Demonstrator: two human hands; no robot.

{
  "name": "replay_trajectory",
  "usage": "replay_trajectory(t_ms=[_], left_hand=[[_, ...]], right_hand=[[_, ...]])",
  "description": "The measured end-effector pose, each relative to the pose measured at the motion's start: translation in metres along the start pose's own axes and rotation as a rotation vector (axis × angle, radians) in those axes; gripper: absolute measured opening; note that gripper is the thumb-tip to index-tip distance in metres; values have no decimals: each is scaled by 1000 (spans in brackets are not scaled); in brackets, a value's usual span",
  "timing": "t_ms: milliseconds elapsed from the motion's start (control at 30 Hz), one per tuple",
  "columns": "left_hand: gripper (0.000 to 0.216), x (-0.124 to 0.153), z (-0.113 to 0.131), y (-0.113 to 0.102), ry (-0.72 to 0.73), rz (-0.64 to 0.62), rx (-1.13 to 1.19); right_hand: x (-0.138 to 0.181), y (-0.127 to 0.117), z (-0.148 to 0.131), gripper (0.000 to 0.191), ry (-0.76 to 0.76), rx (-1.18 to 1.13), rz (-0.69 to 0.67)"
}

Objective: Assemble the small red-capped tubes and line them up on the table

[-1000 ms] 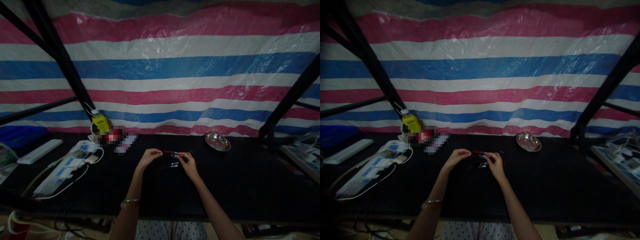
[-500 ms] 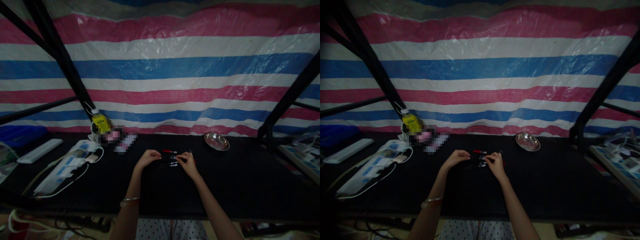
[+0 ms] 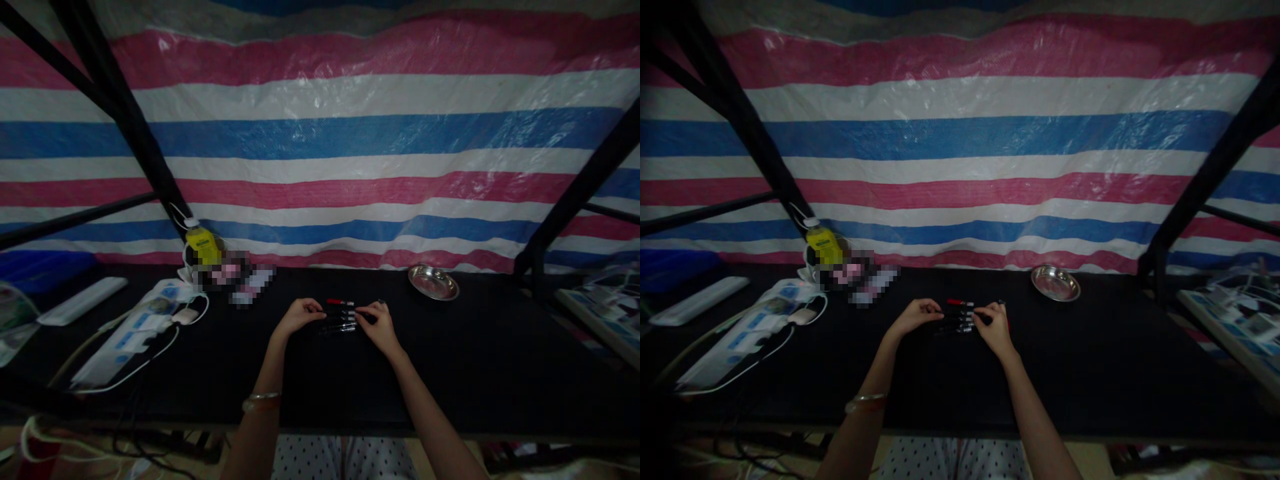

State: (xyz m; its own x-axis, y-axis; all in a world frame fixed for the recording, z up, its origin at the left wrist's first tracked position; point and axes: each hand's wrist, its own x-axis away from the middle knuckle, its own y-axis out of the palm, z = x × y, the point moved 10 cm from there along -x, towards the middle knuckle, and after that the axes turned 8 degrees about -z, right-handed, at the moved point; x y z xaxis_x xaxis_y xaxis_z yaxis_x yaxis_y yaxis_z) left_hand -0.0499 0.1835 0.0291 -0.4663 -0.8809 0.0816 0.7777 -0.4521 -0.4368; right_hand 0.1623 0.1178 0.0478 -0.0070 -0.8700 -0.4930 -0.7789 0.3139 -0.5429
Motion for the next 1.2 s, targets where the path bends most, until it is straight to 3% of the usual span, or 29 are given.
replay_trajectory(t_ms=[200, 300, 500, 667, 800, 900, 1033, 1200], left_hand=[[33, 0, 5, -3, 12, 46, 52], [30, -3, 12, -3, 43, 86, 68], [23, -7, 43, 12, 211, 120, -61], [15, -17, 85, 58, 377, 41, -336], [40, -37, 105, 109, 367, -75, -652], [47, -52, 111, 141, 347, -175, -866], [44, -61, 116, 165, 331, -226, -1014], [31, -60, 107, 176, 235, -252, -1045]], right_hand=[[18, -57, 39, 30, 170, 140, 376], [25, -58, 56, 30, 208, 191, 381], [24, -43, 71, 27, 211, 181, 265], [29, -42, 77, 25, 222, 74, 220], [47, -50, 75, 38, 294, 106, 272], [58, -54, 67, 40, 314, 157, 272], [62, -60, 61, 37, 332, 183, 278], [50, -56, 58, 30, 311, 157, 225]])
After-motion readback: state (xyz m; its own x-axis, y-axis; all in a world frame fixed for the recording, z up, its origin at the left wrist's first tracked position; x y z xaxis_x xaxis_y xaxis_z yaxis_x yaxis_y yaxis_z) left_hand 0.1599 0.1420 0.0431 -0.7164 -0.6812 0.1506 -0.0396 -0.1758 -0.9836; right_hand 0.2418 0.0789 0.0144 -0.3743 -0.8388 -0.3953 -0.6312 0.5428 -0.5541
